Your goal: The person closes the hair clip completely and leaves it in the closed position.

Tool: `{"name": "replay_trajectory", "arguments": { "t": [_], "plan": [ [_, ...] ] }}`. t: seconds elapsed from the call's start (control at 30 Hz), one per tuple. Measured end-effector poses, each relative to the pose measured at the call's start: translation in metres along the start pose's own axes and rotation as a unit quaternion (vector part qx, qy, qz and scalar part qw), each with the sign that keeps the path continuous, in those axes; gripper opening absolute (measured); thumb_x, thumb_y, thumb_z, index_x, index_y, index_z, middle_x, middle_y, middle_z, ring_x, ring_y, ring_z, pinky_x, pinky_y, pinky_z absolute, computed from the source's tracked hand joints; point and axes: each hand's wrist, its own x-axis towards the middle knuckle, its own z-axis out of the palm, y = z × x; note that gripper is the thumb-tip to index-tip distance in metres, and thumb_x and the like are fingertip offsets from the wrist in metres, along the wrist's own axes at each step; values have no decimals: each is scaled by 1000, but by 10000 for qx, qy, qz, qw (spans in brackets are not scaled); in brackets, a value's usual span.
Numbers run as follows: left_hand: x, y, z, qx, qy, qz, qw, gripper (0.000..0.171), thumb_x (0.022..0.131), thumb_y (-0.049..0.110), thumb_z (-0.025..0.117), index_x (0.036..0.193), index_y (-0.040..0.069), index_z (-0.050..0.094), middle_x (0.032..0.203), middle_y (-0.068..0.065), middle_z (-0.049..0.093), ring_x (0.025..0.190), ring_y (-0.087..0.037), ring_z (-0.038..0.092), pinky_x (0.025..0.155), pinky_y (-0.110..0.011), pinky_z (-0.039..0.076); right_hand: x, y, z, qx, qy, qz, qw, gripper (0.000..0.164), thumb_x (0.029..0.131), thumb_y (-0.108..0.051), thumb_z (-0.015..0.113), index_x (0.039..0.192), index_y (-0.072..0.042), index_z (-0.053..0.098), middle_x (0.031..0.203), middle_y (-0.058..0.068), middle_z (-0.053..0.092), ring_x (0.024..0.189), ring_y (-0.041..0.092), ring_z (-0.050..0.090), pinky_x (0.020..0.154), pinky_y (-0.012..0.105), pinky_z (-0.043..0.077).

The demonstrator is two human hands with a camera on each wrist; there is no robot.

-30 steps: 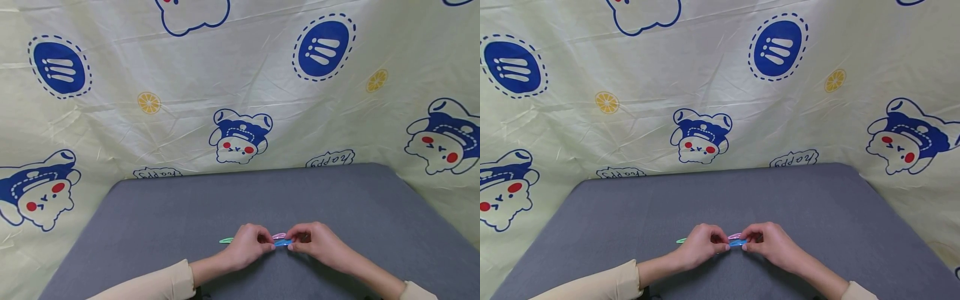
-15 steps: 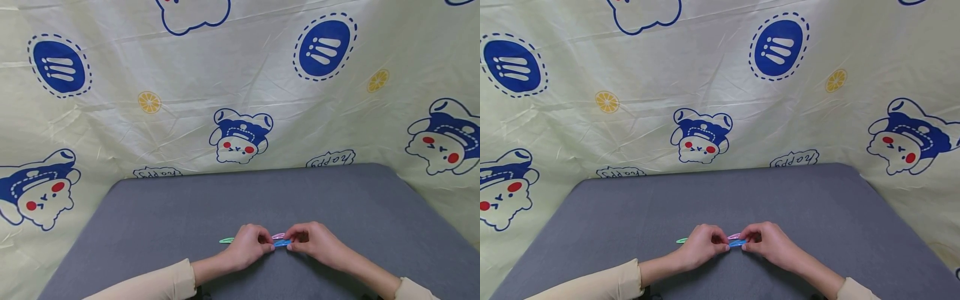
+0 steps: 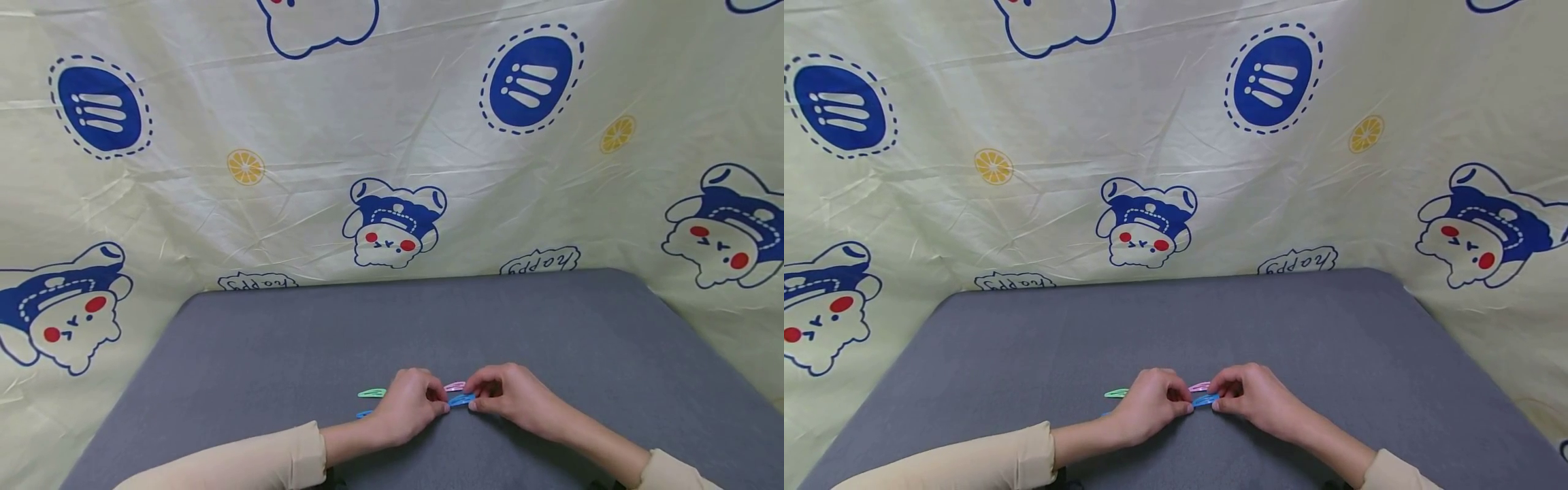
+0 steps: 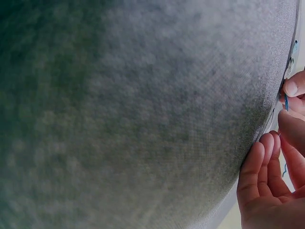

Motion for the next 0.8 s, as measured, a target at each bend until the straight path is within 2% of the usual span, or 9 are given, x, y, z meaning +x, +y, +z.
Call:
{"name": "replay_trajectory", "arguments": {
  "t": [0.23,0.57,0.8],
  "plan": [
    [-1,2,0,397,-107,54,9991,11,77,9,81,72,15,74,69,15,53,65,2,49,59,-14,40,1,1,1,96,9,-117,9999,14,83,-14,79,95,-12,72,79,-6,65,70,7,60,63,24,50],
    [-1,3,0,278,-126,-74,9995,11,78,8,82,74,15,74,69,15,52,65,2,48,59,-15,40,2,1,2,34,-20,-108,9999,14,81,-12,80,93,-12,72,76,-7,62,68,6,58,61,24,48],
    [-1,1,0,263,-73,-10,9996,9,77,8,82,74,14,75,70,15,53,65,2,49,60,-14,40,2,3,0,53,-139,-117,9998,14,82,-12,79,95,-13,72,79,-6,62,69,6,57,61,24,48]
  ]
}}
